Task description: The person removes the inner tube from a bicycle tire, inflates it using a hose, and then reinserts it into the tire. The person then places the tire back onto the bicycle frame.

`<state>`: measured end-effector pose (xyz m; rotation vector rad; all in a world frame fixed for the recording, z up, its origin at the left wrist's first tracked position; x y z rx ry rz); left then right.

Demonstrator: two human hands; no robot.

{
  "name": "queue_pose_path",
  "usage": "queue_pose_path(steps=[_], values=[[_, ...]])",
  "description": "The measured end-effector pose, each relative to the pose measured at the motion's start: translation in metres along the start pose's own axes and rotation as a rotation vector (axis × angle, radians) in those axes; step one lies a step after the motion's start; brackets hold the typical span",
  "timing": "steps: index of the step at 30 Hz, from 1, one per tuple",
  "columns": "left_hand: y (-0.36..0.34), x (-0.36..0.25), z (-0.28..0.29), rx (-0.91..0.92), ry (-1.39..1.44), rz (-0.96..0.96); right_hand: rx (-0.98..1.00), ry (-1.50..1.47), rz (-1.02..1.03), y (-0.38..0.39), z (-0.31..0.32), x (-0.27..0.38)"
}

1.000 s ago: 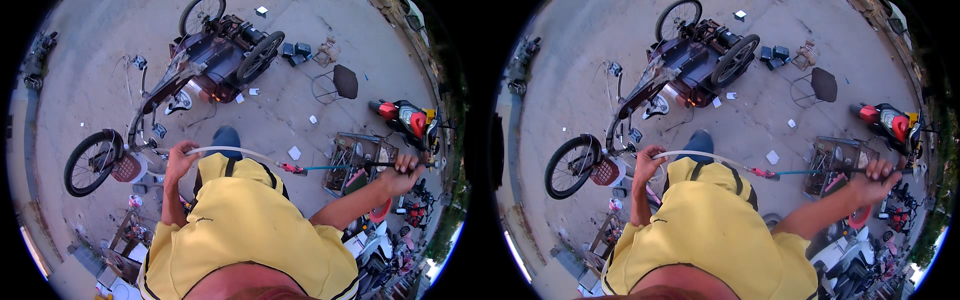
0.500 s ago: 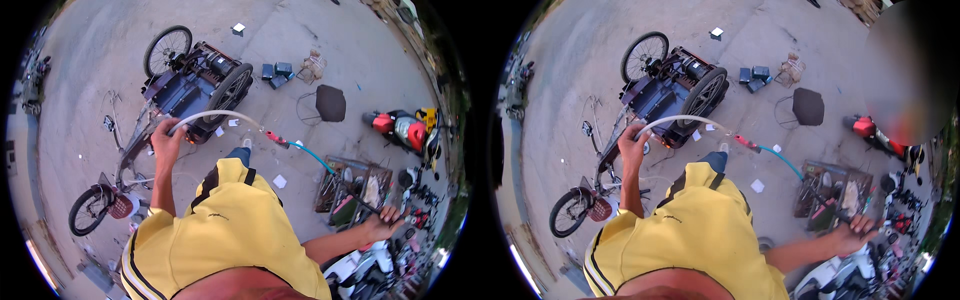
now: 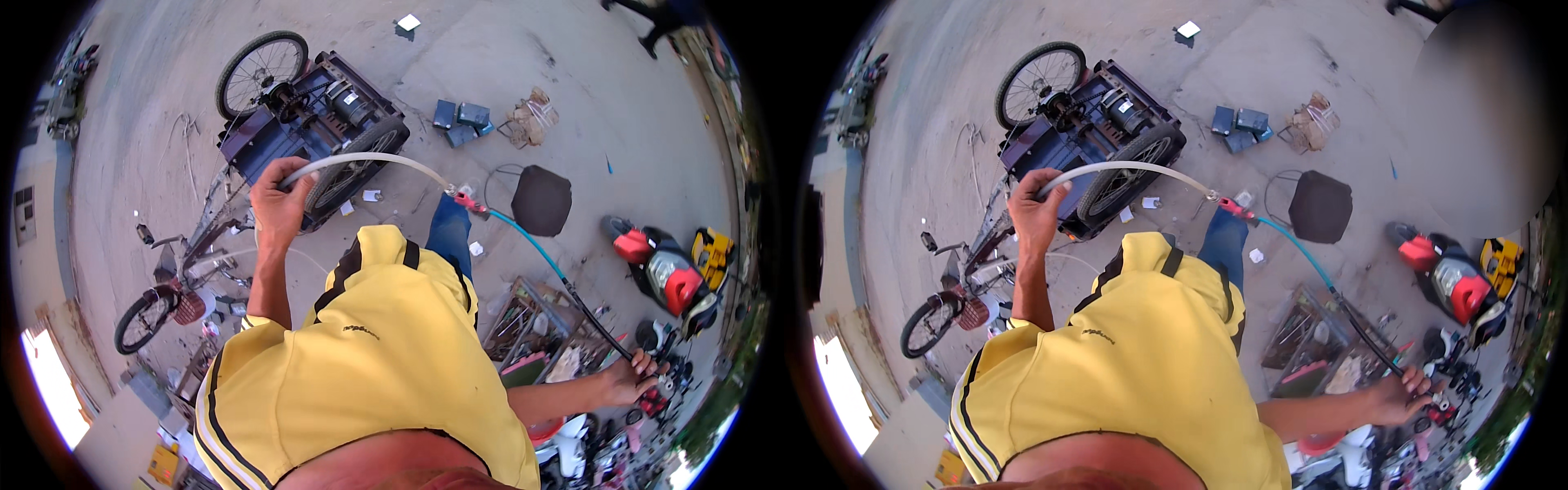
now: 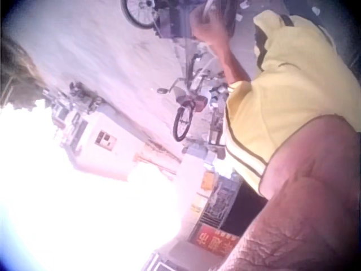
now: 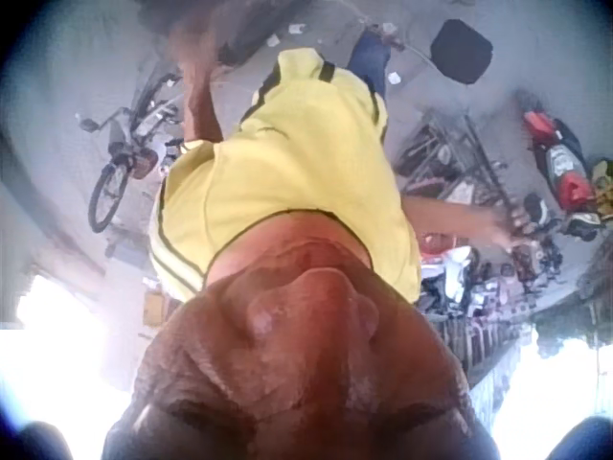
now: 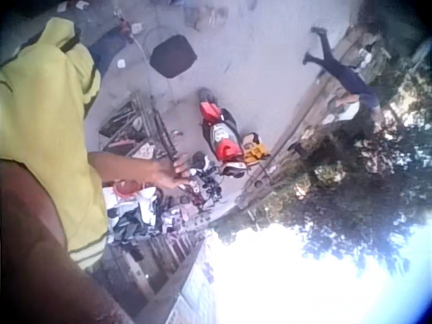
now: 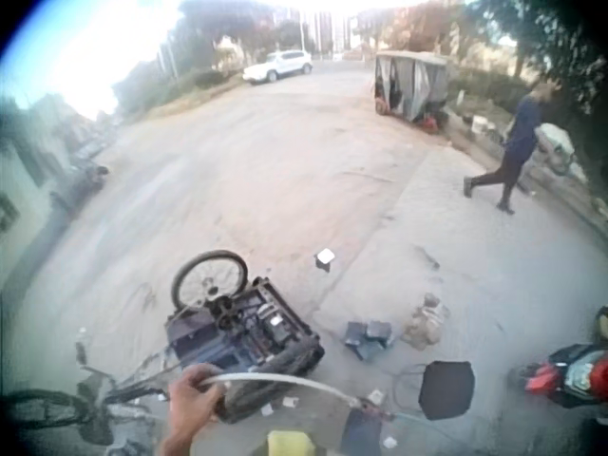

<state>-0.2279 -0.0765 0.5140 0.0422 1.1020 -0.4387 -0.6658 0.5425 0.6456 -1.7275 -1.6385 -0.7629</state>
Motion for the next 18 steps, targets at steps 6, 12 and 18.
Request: queue_pose_path(steps=[6,12,18], values=[[-0.056,-0.026,-0.054,-0.23,-0.161,-0.027,0.309,-0.089,-0.187,-0.191,-0.1,-0.13],[-0.085,-0.073,-0.101,-0.217,-0.53,-0.199,0.459,-0.021,-0.299,-0.321,-0.238,-0.218],[-0.092,-0.076,-0.117,-0.288,-0.687,-0.127,0.734,-0.077,-0.421,-0.367,-0.363,-0.297]])
Point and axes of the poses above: each hand's wrist, its own y-axis away from the middle knuckle, its own z-axis out of the back of the hand, x = y × z, the point moved 10 cm from there along -y, towards the middle knuckle, and after that the axes turned 13 degrees about -z, right-handed, at the moved point
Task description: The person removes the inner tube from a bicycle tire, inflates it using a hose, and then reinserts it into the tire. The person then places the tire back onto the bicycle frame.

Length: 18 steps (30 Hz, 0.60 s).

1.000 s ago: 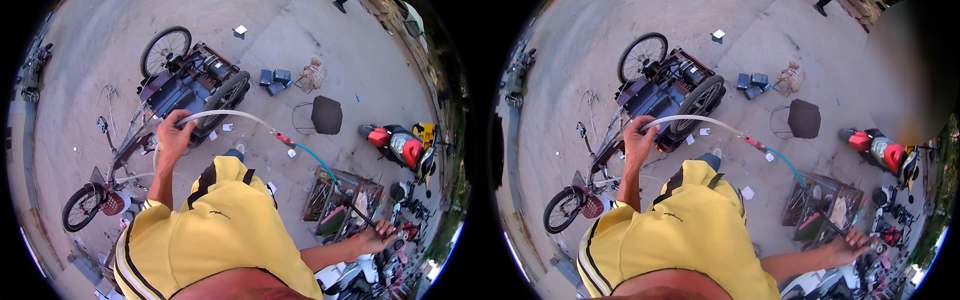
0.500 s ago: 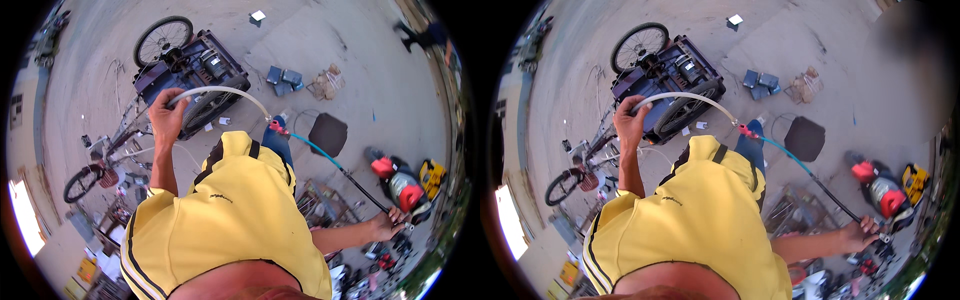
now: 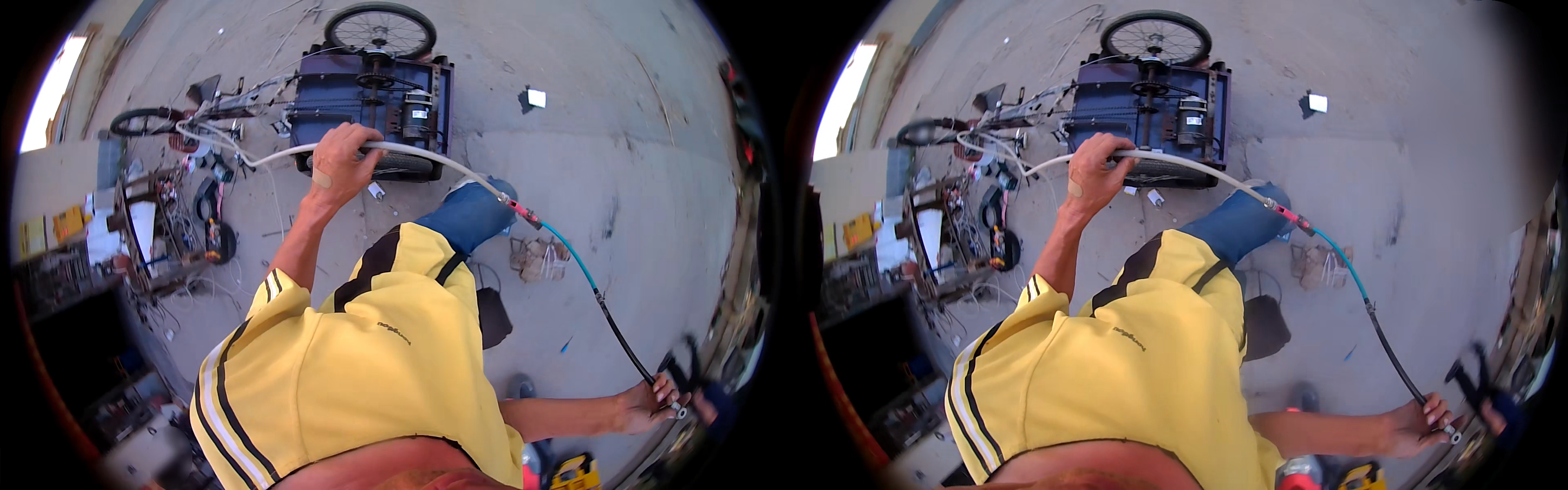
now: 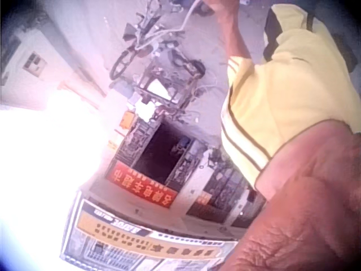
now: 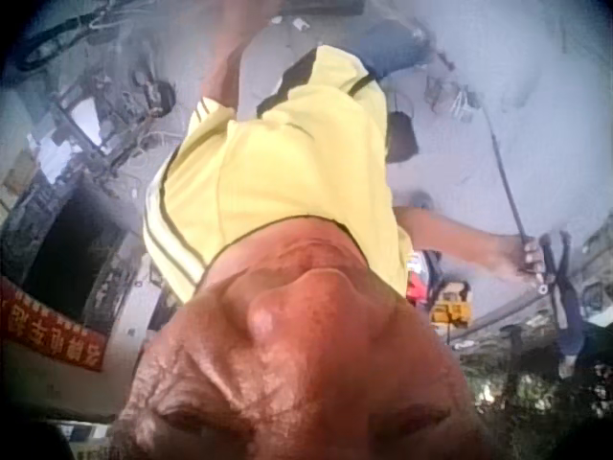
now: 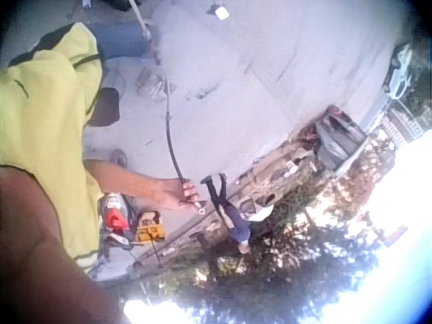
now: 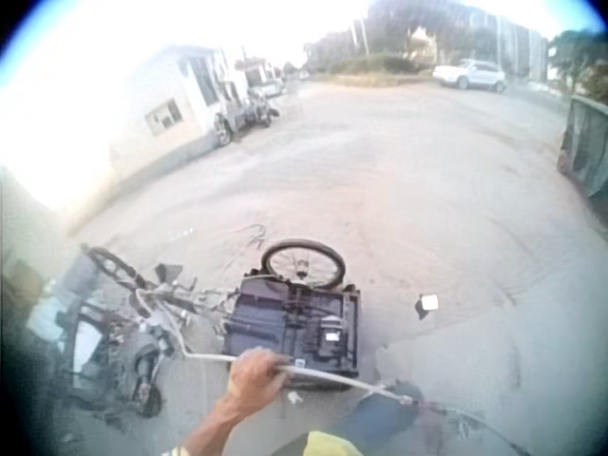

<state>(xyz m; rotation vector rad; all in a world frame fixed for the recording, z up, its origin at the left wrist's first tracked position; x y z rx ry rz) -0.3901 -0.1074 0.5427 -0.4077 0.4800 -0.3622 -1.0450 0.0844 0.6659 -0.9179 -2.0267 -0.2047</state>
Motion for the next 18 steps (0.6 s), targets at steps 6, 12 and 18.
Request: queue_pose_path(steps=[6,12,18], values=[[-0.061,0.016,-0.03,-0.134,-0.076,0.058,0.068,0.007,-0.008,-0.092,-0.035,-0.035],[-0.136,0.104,-0.14,-0.084,-0.029,0.196,0.135,0.15,-0.039,-0.172,-0.094,-0.096],[-0.182,0.222,-0.265,0.149,-0.06,0.313,0.125,0.157,-0.263,-0.321,-0.15,-0.239]])
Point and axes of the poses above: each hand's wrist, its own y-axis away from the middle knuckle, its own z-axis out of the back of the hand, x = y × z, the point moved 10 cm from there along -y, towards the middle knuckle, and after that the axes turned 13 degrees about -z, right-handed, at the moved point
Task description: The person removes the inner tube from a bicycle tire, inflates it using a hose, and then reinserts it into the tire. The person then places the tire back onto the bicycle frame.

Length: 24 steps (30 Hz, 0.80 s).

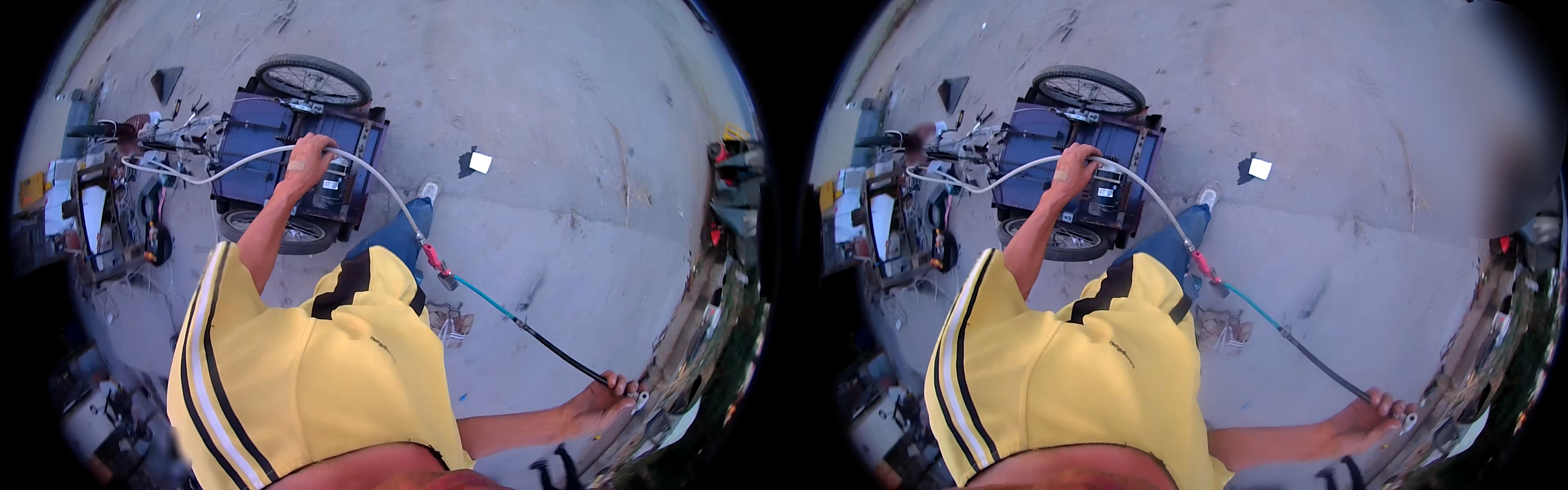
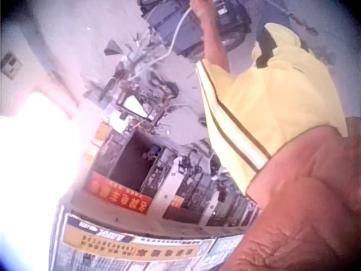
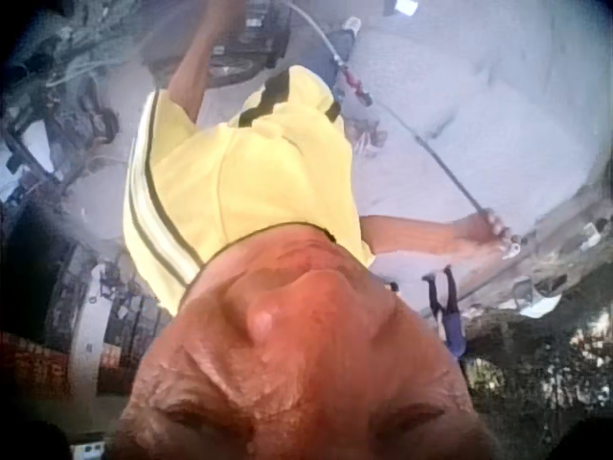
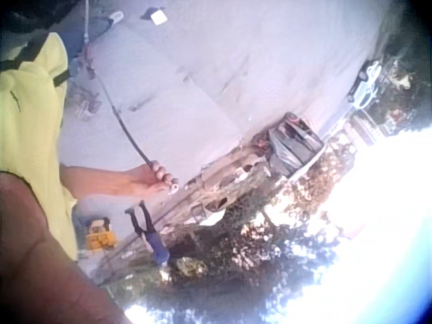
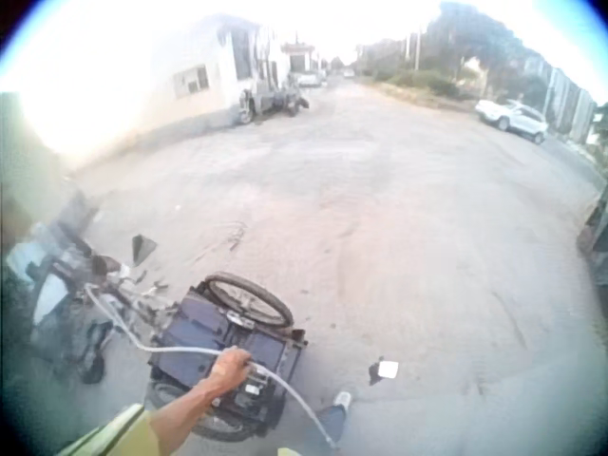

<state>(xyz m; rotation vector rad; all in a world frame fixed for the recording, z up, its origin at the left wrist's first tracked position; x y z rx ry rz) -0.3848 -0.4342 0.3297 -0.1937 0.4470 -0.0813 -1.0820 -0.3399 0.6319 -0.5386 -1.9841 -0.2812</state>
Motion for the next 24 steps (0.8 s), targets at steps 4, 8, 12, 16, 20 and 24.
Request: queue_pose_path(steps=[4,8,12,16,20,24], values=[[-0.027,0.033,-0.024,0.071,0.497,0.346,0.016,-0.007,-0.16,-0.135,-0.068,-0.052],[-0.09,0.019,0.003,-0.27,1.131,0.433,0.272,-0.038,-0.236,-0.23,-0.158,-0.072],[-0.141,-0.01,0.044,-0.468,1.262,0.407,0.394,0.074,-0.283,-0.303,-0.228,-0.119],[-0.171,-0.035,0.071,-0.617,1.25,0.377,0.526,0.103,-0.403,-0.362,-0.293,-0.173],[-0.194,-0.046,0.071,-0.715,1.17,0.365,0.732,0.078,-0.533,-0.417,-0.357,-0.225],[-0.194,-0.059,0.068,-0.887,1.041,0.537,0.894,0.045,-0.684,-0.453,-0.434,-0.299]])
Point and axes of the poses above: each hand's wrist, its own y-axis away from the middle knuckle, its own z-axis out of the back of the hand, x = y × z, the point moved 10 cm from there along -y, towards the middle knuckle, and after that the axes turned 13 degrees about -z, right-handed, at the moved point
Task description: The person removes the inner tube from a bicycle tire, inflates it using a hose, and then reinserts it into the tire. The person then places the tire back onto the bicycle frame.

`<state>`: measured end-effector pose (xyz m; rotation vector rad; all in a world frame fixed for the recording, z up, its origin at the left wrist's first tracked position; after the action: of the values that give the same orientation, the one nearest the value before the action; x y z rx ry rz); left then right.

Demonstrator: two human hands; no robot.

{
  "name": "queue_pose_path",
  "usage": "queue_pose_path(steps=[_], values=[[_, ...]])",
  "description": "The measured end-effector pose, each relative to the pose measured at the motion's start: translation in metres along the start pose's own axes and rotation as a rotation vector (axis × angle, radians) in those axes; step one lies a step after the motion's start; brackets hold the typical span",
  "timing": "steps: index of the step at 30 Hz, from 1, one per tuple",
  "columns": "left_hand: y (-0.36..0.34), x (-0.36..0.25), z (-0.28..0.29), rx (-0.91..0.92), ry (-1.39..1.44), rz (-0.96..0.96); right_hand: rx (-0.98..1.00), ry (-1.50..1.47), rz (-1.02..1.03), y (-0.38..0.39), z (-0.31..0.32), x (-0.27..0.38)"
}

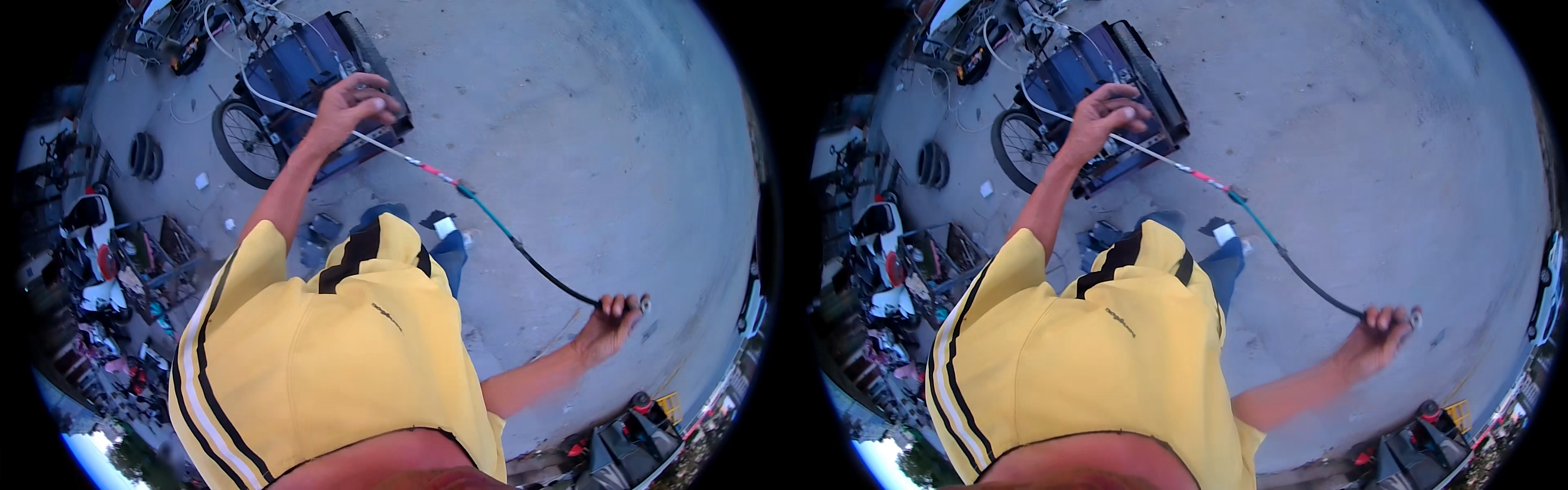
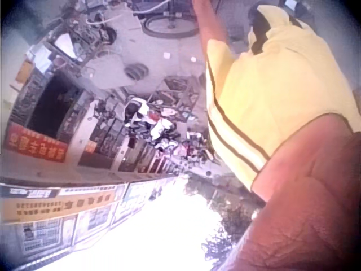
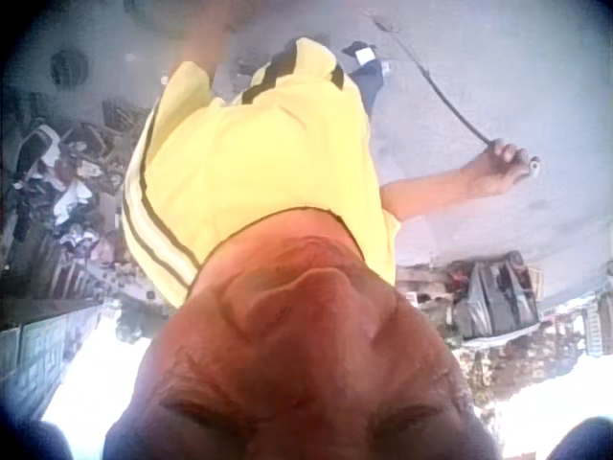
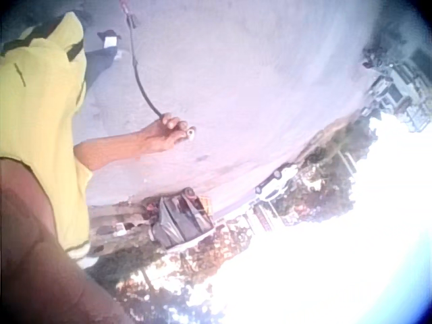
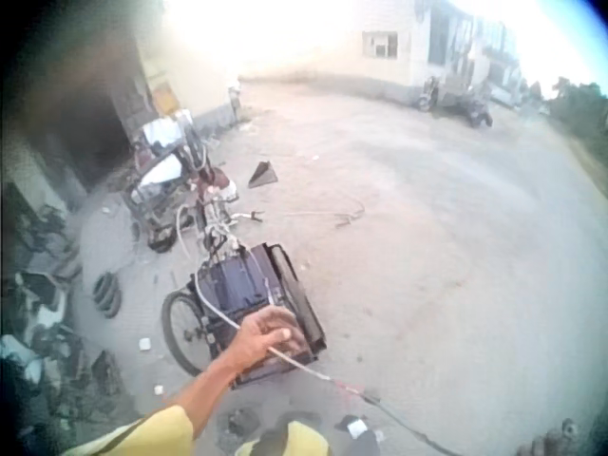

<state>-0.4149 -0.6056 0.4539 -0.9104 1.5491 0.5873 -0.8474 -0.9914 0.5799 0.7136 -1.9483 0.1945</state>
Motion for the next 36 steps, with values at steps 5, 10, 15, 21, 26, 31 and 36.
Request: queue_pose_path(steps=[5,10,15,21,26,31,36], values=[[0.052,0.034,-0.003,-0.335,-0.085,0.07,0.268,0.05,-0.195,-0.094,-0.034,-0.018],[0.112,0.093,-0.036,-0.379,-0.243,0.318,0.392,0.255,-0.305,-0.155,-0.071,-0.045],[0.116,0.129,-0.024,-0.486,-0.473,0.465,0.541,0.431,-0.427,-0.198,-0.121,-0.107],[0.031,0.206,0.031,-0.578,-0.812,0.601,0.567,0.692,-0.511,-0.242,-0.157,-0.184],[-0.049,0.285,0.102,-0.827,-1.001,0.598,0.491,0.765,-0.674,-0.28,-0.16,-0.243],[-0.08,0.316,0.13,-0.807,-1.014,0.821,0.472,0.85,-0.847,-0.307,-0.182,-0.304],[-0.107,0.289,0.155,-0.641,-1.138,0.815,0.441,0.866,-0.972,-0.322,-0.211,-0.363]])
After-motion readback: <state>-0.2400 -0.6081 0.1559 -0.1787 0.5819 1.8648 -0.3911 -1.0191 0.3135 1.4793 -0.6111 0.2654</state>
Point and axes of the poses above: each hand's wrist, its own y-axis away from the middle knuckle, its own z-axis out of the back of the hand, x = y × z, the point moved 10 cm from there along -y, towards the middle knuckle, and after that the axes turned 13 degrees about -z, right-handed, at the moved point
